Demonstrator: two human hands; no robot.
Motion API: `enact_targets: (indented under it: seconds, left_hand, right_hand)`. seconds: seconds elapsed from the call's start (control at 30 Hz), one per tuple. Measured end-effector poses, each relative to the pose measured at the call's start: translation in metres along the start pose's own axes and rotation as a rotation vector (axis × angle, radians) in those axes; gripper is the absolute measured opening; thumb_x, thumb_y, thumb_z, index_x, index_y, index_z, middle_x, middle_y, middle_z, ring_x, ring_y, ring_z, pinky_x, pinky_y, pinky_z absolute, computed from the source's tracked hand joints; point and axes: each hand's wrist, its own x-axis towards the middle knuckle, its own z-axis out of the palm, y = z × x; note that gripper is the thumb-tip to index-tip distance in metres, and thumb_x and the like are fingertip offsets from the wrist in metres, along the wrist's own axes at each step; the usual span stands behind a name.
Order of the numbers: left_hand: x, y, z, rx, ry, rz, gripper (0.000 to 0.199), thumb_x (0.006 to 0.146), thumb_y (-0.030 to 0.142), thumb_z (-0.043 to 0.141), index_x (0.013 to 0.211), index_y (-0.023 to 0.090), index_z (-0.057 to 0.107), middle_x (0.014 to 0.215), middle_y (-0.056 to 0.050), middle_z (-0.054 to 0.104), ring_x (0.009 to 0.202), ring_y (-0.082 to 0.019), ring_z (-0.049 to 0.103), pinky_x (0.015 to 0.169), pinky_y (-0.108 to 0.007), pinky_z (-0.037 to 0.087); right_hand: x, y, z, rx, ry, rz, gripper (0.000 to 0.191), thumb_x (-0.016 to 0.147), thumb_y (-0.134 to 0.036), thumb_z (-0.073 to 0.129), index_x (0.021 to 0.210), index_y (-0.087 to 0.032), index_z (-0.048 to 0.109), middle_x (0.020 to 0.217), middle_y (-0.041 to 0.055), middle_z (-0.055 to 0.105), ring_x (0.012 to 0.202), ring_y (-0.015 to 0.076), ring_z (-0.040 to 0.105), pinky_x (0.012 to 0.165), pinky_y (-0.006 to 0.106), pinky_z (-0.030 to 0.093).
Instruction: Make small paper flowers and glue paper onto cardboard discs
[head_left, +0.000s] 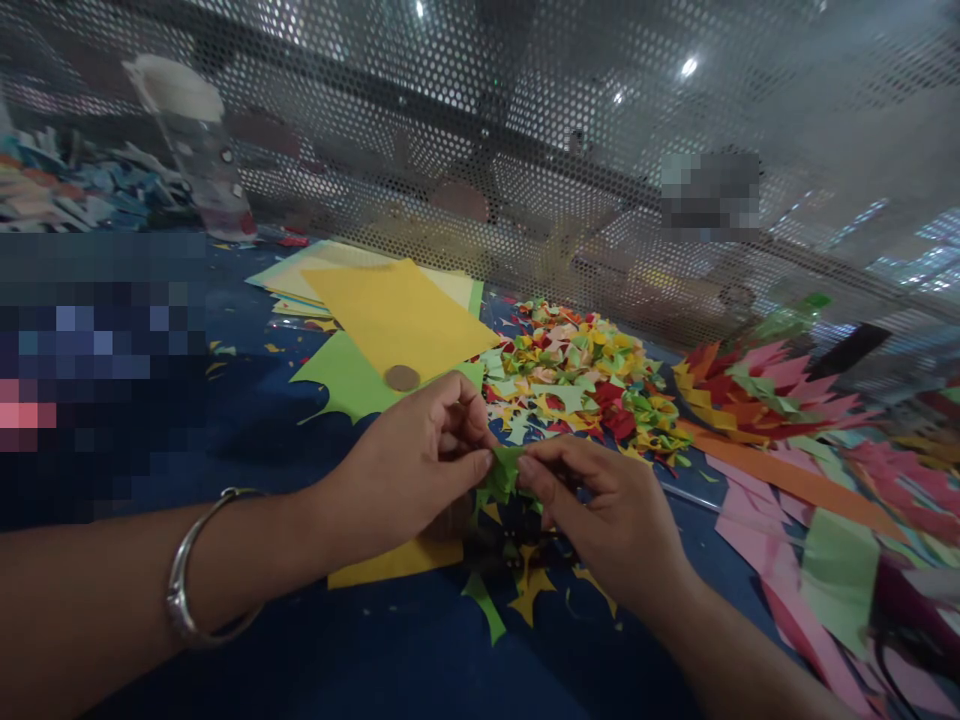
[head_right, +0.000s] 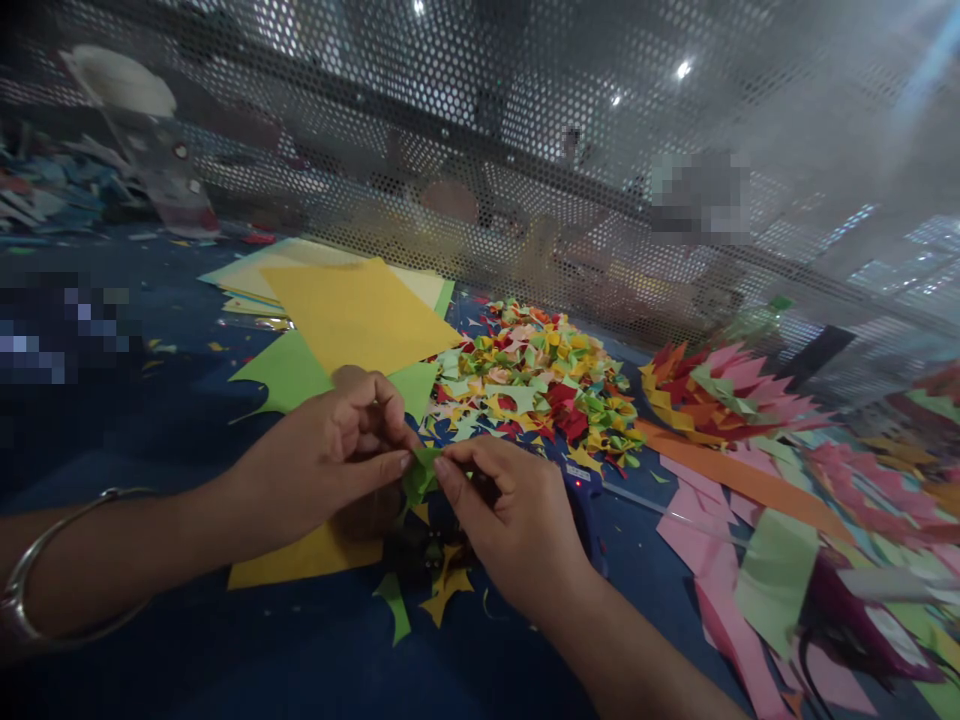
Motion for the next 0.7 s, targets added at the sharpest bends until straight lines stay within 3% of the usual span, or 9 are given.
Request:
enact_targets:
  seconds: [0.4, 0.7]
  left_hand:
    - [0.0042, 0.0001, -0.0006, -0.029, 0.025, -0.043, 0.021, 0.076, 0.017, 0.067, 0.084, 0.020, 0.048, 0.076, 0.004, 0.060, 0.068, -0.011, 0.060, 0.066, -0.024, 0.047]
    - [0.0024, 0.0009, -0.0024, 0.071, 0.035, 0.053, 0.012, 0.079, 0.019, 0.066, 0.081, 0.018, 0.054, 0.072, 0.004, 0.057, 0.068, -0.010, 0.058, 0.063, -0.022, 0.046]
  right_hand:
    - [-0.0006, -0.0017, -0.0002, -0.023, 0.034, -0.034, 0.016, 0.091, -0.029, 0.061, 0.083, -0.019, 0.070, 0.065, -0.0011, 0.065, 0.052, 0.0109, 0.058, 0.051, 0.021, 0.043]
    - [0.0004, -0.0009, 0.0004, -0.034, 0.076, -0.041, 0.016, 0.091, -0.027, 0.061, 0.080, -0.020, 0.070, 0.064, -0.0010, 0.064, 0.054, 0.0115, 0.056, 0.051, 0.022, 0.041]
